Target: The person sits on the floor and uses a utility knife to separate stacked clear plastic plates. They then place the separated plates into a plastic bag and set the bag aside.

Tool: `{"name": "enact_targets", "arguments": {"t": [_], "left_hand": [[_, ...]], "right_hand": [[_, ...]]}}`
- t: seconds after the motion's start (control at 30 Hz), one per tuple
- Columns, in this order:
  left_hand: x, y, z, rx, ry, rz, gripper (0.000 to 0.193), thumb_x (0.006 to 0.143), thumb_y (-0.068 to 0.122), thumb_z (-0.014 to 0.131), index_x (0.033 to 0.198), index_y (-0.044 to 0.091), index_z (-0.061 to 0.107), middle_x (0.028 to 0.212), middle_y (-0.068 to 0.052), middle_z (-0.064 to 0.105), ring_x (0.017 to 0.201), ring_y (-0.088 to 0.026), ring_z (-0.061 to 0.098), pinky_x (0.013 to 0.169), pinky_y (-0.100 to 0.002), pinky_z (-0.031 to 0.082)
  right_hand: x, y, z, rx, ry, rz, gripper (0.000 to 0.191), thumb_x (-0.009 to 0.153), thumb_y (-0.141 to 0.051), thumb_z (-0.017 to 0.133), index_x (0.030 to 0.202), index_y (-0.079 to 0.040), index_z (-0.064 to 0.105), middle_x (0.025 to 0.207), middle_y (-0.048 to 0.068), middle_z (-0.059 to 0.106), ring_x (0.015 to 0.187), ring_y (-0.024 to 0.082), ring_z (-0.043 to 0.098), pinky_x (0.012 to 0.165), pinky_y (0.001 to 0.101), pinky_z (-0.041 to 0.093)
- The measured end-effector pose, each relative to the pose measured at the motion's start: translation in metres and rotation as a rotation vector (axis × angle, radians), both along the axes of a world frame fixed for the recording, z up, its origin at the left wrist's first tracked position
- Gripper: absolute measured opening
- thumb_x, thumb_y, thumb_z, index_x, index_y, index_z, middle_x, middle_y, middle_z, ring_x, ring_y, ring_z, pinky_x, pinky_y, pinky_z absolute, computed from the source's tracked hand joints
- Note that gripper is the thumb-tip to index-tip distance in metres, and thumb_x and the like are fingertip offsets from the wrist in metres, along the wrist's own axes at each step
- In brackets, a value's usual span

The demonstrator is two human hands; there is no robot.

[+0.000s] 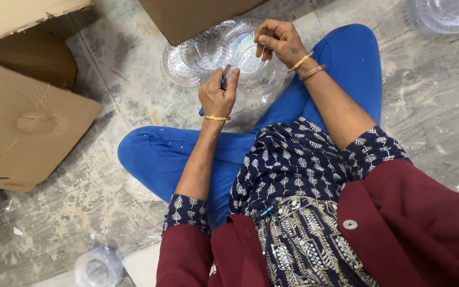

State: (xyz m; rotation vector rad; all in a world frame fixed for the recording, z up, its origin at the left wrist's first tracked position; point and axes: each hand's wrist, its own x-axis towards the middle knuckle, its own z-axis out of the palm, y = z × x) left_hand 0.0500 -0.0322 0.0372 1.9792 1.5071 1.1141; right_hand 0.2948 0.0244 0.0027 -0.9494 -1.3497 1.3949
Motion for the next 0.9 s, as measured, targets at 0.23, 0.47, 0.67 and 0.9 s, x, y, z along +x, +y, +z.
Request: {"name": "enact_targets", "arguments": {"t": [0.23, 0.47, 0.67, 0.9], "left_hand": [[-0.003, 0.001, -0.002, -0.005, -0.05, -0.06, 0.045, 0.097, 0.035, 0.073, 0.071, 0.003, 0.055, 0.058, -0.014, 0.052, 0.049, -0.033, 0.051, 0.051, -0.044, 0.037], [-0.009, -0.002, -0.001, 0.051, -0.001, -0.053, 0.048, 0.096, 0.033, 0.074, 0.067, 0.004, 0.051, 0.057, -0.013, 0.05, 0.049, -0.032, 0.05, 0.051, -0.044, 0.036], [-0.01, -0.002, 0.009, 0.039, -0.009, -0.011, 0.048, 0.093, 0.037, 0.077, 0.07, 0.004, 0.05, 0.056, -0.01, 0.05, 0.049, -0.03, 0.051, 0.051, -0.043, 0.038], [-0.012, -0.004, 0.011, -0.08, 0.05, -0.042, 0.048, 0.093, 0.036, 0.077, 0.069, 0.004, 0.05, 0.055, -0.009, 0.05, 0.047, -0.029, 0.05, 0.05, -0.042, 0.038]], "right_hand": [[-0.001, -0.001, 0.004, -0.007, -0.003, 0.031, 0.007, 0.107, -0.007, 0.06, 0.107, -0.002, 0.064, 0.084, 0.011, 0.072, 0.067, 0.013, 0.069, 0.058, 0.0232, 0.052], [-0.005, -0.003, 0.008, -0.073, -0.077, 0.026, 0.008, 0.104, -0.006, 0.058, 0.106, -0.002, 0.065, 0.081, 0.009, 0.071, 0.064, 0.011, 0.068, 0.054, 0.0223, 0.051], [-0.012, -0.005, 0.012, -0.151, -0.109, -0.008, 0.008, 0.103, -0.005, 0.058, 0.104, -0.002, 0.065, 0.078, 0.009, 0.071, 0.06, 0.01, 0.066, 0.051, 0.0223, 0.049], [-0.012, -0.01, 0.018, -0.13, -0.133, -0.04, 0.008, 0.103, -0.003, 0.059, 0.104, -0.001, 0.066, 0.078, 0.008, 0.071, 0.061, 0.01, 0.066, 0.052, 0.0225, 0.05]]}}
